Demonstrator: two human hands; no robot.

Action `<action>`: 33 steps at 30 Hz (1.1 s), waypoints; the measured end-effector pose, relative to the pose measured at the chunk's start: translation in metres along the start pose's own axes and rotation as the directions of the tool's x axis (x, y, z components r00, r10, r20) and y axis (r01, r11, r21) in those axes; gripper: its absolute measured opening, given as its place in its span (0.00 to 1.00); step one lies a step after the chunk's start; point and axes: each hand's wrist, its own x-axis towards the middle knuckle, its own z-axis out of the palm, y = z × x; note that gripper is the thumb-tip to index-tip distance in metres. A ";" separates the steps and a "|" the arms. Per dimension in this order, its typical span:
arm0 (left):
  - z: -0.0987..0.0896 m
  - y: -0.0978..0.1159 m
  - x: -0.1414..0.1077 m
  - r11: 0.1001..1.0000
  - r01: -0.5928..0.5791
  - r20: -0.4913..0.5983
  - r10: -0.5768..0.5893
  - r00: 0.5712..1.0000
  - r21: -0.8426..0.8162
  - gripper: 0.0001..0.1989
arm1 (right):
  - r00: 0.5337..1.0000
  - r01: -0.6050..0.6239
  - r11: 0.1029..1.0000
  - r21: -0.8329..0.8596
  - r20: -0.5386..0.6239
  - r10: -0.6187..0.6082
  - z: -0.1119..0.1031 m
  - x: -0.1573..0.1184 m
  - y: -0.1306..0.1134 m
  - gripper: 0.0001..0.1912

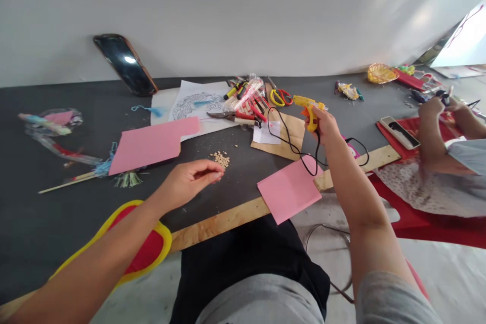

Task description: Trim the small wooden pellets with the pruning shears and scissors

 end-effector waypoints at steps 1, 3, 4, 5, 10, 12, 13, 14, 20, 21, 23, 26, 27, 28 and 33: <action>0.005 0.005 0.004 0.996 -0.048 0.028 0.046 0.999 0.078 0.08 | 1.000 -0.003 1.000 0.012 0.011 0.003 0.001 0.000 0.001 0.14; 0.016 0.013 0.016 0.968 -0.138 0.104 0.119 0.988 0.211 0.07 | 1.000 -0.009 0.999 0.038 0.014 0.008 0.003 -0.002 0.003 0.14; 0.022 0.017 0.024 0.949 -0.178 0.145 0.144 0.979 0.259 0.07 | 1.000 -0.008 0.999 0.048 0.018 0.007 0.003 -0.005 0.003 0.14; 0.028 0.020 0.034 0.931 -0.214 0.179 0.166 0.970 0.296 0.06 | 1.000 -0.007 0.998 0.056 0.020 0.006 0.003 -0.007 0.003 0.13; 0.058 0.022 0.086 0.948 -0.183 0.080 0.167 0.983 0.260 0.04 | 0.999 -0.002 0.998 0.067 0.051 -0.002 -0.001 -0.026 -0.004 0.15; 0.064 0.020 0.105 0.996 -0.026 -0.047 0.030 0.998 0.089 0.06 | 0.994 -0.007 0.998 0.063 0.109 0.000 -0.003 -0.035 -0.007 0.17; 0.067 0.020 0.114 0.999 0.003 -0.075 0.001 0.997 0.053 0.07 | 0.990 -0.016 0.998 0.061 0.138 0.007 -0.004 -0.039 -0.008 0.18; 0.069 0.020 0.121 0.999 0.022 -0.094 -0.020 0.995 0.027 0.07 | 0.987 -0.027 0.998 0.060 0.163 0.017 -0.005 -0.043 -0.008 0.18; 0.079 0.024 0.144 0.977 0.167 -0.077 -0.178 0.981 -0.135 0.05 | 0.974 -0.103 0.989 0.110 0.212 0.077 0.009 -0.055 0.015 0.20; 0.081 0.025 0.146 0.967 0.191 -0.063 -0.204 0.977 -0.167 0.05 | 0.976 -0.108 0.988 0.112 0.201 0.084 0.013 -0.055 0.022 0.21; 0.085 0.027 0.148 0.946 0.230 -0.028 -0.243 0.970 -0.228 0.06 | 0.980 -0.122 0.987 0.104 0.168 0.103 0.018 -0.053 0.037 0.21; 0.089 0.031 0.149 0.917 0.268 0.039 -0.269 0.962 -0.295 0.05 | 0.986 -0.131 0.981 0.144 0.118 0.114 0.020 -0.048 0.054 0.21; 0.091 0.032 0.150 0.912 0.275 0.058 -0.271 0.961 -0.305 0.05 | 0.987 -0.133 0.977 0.164 0.108 0.116 0.020 -0.046 0.058 0.21; 0.092 0.033 0.150 0.908 0.279 0.072 -0.271 0.960 -0.311 0.05 | 0.987 -0.136 0.974 0.181 0.104 0.119 0.019 -0.044 0.060 0.20; 0.099 0.041 0.149 0.906 0.269 0.089 -0.254 0.963 -0.327 0.08 | 0.983 -0.131 0.965 0.228 0.153 0.097 0.011 -0.044 0.054 0.19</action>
